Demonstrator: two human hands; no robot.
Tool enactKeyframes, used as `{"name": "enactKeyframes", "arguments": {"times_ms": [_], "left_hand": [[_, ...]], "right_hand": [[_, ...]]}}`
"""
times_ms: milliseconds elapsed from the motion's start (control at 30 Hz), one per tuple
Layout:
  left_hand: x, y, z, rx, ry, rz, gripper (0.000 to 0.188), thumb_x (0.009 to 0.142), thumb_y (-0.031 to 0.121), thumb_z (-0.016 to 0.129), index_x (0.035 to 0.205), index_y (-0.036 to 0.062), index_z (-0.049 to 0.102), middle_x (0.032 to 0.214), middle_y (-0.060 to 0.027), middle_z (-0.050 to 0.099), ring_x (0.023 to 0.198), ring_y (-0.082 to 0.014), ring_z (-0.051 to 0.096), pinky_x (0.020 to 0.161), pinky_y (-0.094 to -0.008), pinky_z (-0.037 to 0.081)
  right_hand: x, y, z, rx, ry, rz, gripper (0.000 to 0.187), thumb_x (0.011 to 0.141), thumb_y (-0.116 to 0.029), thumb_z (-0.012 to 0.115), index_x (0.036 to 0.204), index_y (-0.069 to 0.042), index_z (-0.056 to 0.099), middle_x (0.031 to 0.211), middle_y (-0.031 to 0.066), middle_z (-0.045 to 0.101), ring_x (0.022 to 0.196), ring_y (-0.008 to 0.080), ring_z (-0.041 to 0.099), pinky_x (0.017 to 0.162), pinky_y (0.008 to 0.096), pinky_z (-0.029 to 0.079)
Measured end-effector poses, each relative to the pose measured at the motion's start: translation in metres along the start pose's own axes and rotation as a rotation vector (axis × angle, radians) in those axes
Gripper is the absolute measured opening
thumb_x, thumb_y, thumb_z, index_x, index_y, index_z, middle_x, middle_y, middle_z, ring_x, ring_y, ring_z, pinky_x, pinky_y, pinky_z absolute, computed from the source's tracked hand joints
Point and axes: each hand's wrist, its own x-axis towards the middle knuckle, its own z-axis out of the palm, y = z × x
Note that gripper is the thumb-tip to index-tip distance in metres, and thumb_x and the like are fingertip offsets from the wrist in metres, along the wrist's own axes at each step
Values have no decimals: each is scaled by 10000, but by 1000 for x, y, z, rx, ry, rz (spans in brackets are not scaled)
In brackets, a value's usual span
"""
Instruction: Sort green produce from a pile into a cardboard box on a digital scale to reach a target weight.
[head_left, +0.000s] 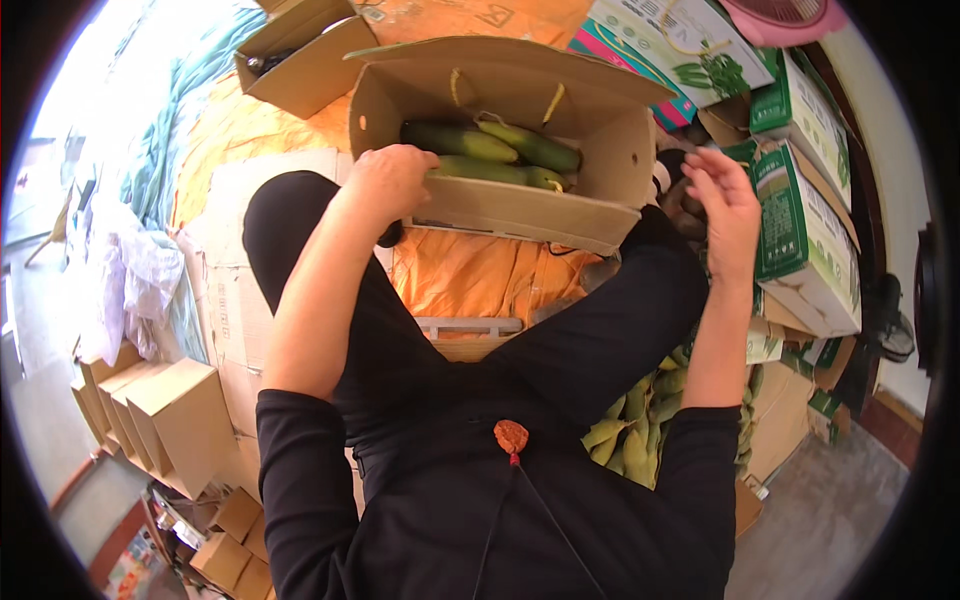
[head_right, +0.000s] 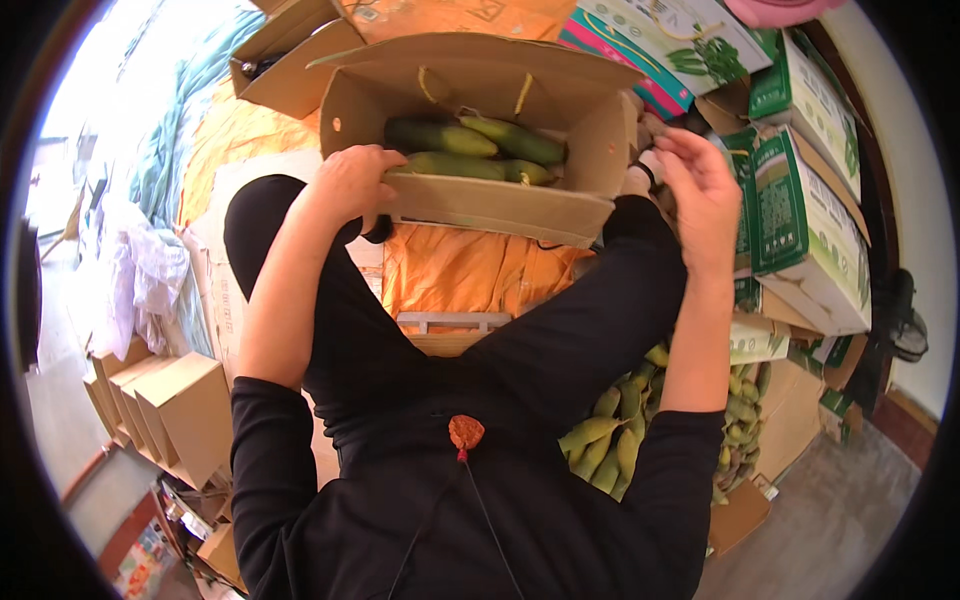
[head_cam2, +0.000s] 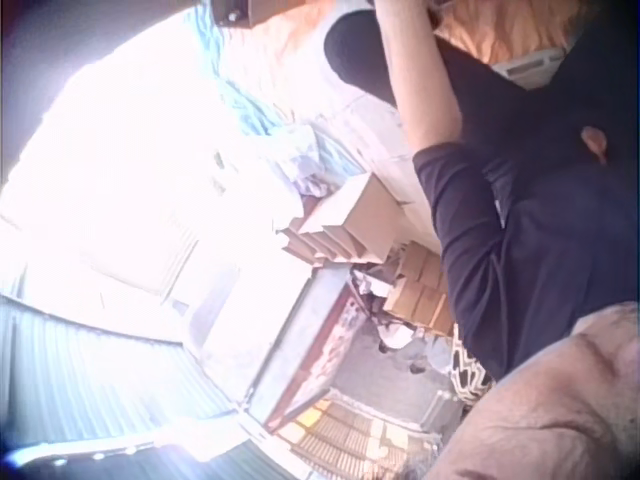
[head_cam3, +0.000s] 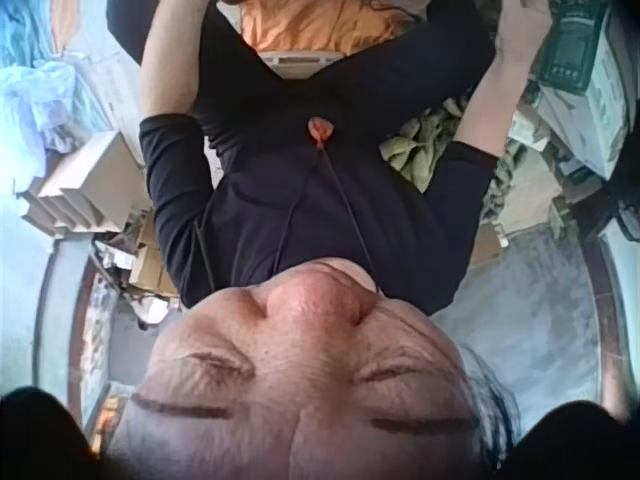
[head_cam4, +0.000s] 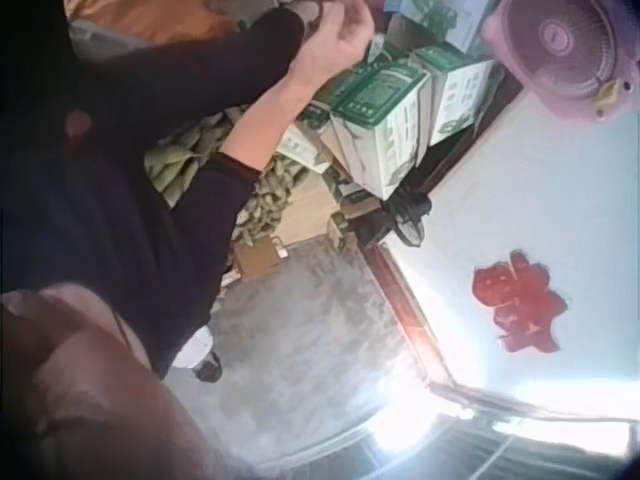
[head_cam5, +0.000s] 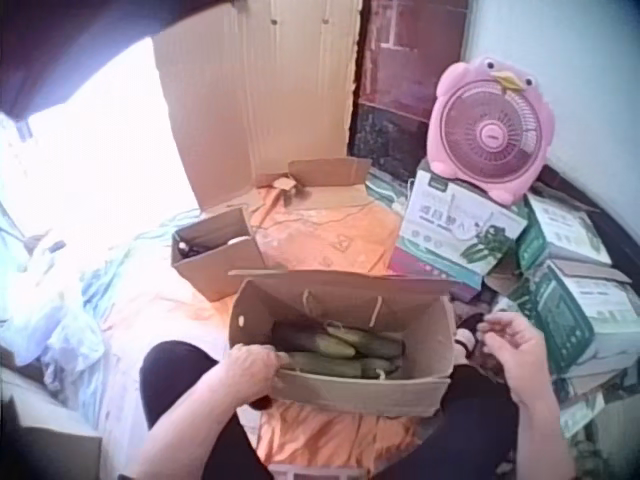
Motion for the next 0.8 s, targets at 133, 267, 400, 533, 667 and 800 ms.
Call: {"name": "enactKeyframes", "arguments": {"times_ms": [133, 267, 400, 533, 667, 800], "left_hand": [[5, -1, -2, -76, 47, 37, 445, 711, 147, 678, 1150, 105, 624, 1054, -140, 637, 1024, -322, 587, 881, -420, 462], [13, -4, 1, -116, 40, 116, 447, 707, 124, 678, 1148, 73, 622, 1064, -160, 638, 1007, -348, 590, 887, -411, 462], [-1, -8, -7, -167, 38, 83, 447, 699, 100, 681, 1142, 85, 622, 1081, -183, 626, 1027, -349, 584, 875, -419, 462], [3, -3, -6, -160, -1, 107, 442, 690, 79, 673, 1128, 69, 625, 1084, -181, 630, 1024, -354, 584, 883, -406, 458], [10, 0, -1, -149, -9, 100, 448, 677, 50, 661, 1124, 58, 626, 1070, -178, 638, 1009, -352, 590, 888, -400, 455], [5, 5, -3, -129, -16, 59, 434, 673, 25, 659, 1106, 53, 637, 1067, -181, 641, 998, -343, 600, 882, -396, 455]], "right_hand": [[-45, 55, -89, -182, 196, 123, 268, 920, -129, 581, 1169, -28, 572, 1072, 60, 637, 956, 130, 604, 773, 239, 467], [-132, 170, -177, -448, 398, 330, 260, 849, -82, 636, 1104, -34, 617, 945, 70, 657, 803, 115, 602, 681, 254, 492], [-222, 250, -176, -384, 538, 666, 172, 796, -61, 661, 964, -23, 664, 803, 69, 667, 677, 124, 606, 606, 280, 498], [-311, 295, -170, -386, 593, 1078, 168, 794, -67, 633, 958, -88, 661, 787, 52, 643, 592, 140, 582, 427, 302, 410], [-359, 304, -153, -616, 506, 1156, 213, 767, -113, 683, 974, -68, 661, 880, 107, 664, 687, 227, 633, 537, 359, 489], [-347, 277, -135, -921, 293, 1203, 319, 783, -184, 706, 1091, -141, 637, 1139, 129, 621, 1047, 285, 584, 859, 397, 500]]}}
